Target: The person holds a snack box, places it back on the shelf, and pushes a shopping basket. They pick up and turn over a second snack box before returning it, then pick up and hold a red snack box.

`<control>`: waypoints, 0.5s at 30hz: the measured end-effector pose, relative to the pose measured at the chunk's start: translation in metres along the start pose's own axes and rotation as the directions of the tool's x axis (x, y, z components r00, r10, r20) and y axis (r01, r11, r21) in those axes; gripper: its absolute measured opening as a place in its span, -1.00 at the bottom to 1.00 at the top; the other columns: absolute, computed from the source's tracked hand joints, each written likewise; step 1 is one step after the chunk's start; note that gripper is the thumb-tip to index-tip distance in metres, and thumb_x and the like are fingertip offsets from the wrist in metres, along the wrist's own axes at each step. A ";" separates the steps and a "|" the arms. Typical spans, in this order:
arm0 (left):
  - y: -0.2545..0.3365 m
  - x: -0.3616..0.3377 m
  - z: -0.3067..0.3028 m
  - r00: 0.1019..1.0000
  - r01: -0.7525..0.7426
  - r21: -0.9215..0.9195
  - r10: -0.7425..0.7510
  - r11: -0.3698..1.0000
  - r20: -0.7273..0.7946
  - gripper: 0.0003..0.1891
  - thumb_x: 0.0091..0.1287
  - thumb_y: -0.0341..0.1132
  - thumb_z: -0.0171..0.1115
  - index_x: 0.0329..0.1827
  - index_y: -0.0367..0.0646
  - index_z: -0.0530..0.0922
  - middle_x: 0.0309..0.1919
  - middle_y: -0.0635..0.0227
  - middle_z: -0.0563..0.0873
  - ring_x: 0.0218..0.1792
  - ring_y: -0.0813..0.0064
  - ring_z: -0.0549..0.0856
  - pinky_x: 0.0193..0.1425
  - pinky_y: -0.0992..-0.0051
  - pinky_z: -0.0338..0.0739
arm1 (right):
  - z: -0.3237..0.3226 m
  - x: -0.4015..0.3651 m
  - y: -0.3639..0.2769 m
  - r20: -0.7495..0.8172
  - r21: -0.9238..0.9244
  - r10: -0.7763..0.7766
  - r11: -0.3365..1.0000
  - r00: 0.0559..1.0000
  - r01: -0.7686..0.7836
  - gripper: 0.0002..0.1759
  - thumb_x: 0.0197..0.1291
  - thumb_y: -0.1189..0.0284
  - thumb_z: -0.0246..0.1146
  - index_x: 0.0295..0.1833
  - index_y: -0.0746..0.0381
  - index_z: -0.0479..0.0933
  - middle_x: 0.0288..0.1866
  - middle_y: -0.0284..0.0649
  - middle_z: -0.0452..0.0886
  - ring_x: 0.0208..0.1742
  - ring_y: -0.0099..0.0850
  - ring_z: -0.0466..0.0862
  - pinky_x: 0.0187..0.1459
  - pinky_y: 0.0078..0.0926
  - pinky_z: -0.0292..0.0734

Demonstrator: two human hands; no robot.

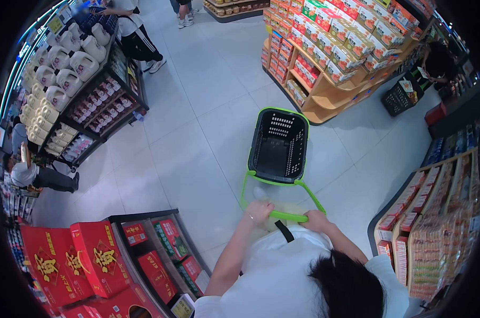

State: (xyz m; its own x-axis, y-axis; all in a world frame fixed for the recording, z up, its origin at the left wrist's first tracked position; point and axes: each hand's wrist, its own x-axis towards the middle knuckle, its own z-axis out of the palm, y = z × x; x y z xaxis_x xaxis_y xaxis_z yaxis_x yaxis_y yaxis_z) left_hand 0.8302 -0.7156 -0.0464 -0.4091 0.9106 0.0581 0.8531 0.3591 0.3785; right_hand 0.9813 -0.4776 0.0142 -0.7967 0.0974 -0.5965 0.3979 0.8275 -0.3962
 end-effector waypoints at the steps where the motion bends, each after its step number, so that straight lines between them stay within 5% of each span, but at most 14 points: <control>1: -0.008 0.007 -0.004 1.000 -0.022 0.018 0.022 1.000 0.014 -0.81 0.05 -0.32 0.25 -0.25 -0.04 0.56 -0.45 0.30 0.68 -0.43 0.19 0.72 -0.36 0.21 0.58 | -0.002 0.005 -0.002 -0.015 0.041 0.016 0.999 1.000 -0.015 -0.63 0.06 0.07 0.31 -0.28 0.16 0.74 -0.34 0.01 0.72 -0.26 0.01 0.71 -0.15 -0.09 0.59; 5: -0.043 0.035 -0.029 0.993 -0.120 -0.009 0.120 0.993 0.015 -0.81 0.05 -0.31 0.26 -0.25 -0.05 0.56 -0.45 0.30 0.69 -0.42 0.18 0.73 -0.36 0.21 0.57 | -0.015 0.026 -0.019 -0.010 0.087 0.089 0.992 0.996 -0.088 -0.62 0.06 0.05 0.33 -0.27 0.14 0.74 -0.34 -0.01 0.72 -0.25 -0.01 0.72 -0.15 -0.12 0.60; 7: -0.064 0.056 -0.044 0.977 -0.131 0.001 0.129 0.991 0.170 -0.79 0.05 -0.27 0.29 -0.25 -0.06 0.56 -0.44 0.30 0.71 -0.41 0.20 0.74 -0.34 0.21 0.58 | -0.027 0.040 -0.030 -0.019 0.109 0.125 0.986 0.992 -0.122 -0.61 0.06 0.04 0.33 -0.26 0.13 0.75 -0.34 -0.04 0.73 -0.25 -0.02 0.72 -0.15 -0.13 0.61; 15: -0.122 0.142 -0.084 0.929 -0.131 -0.019 0.130 0.991 0.348 -0.68 -0.04 -0.25 0.36 -0.19 -0.07 0.60 -0.47 0.24 0.73 -0.42 0.14 0.75 -0.35 0.15 0.61 | -0.097 0.092 -0.046 0.026 0.214 0.206 0.955 0.978 -0.207 -0.54 0.02 -0.06 0.34 -0.23 0.10 0.76 -0.34 -0.08 0.74 -0.27 -0.06 0.74 -0.16 -0.16 0.62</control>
State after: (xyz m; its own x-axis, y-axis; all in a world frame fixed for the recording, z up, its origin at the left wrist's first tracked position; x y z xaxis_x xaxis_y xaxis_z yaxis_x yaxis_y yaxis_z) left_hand 0.6408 -0.6475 -0.0069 -0.1566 0.9633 -0.2180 0.8931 0.2324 0.3853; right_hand 0.8454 -0.4532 0.0454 -0.6855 0.2519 -0.6831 0.6421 0.6514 -0.4042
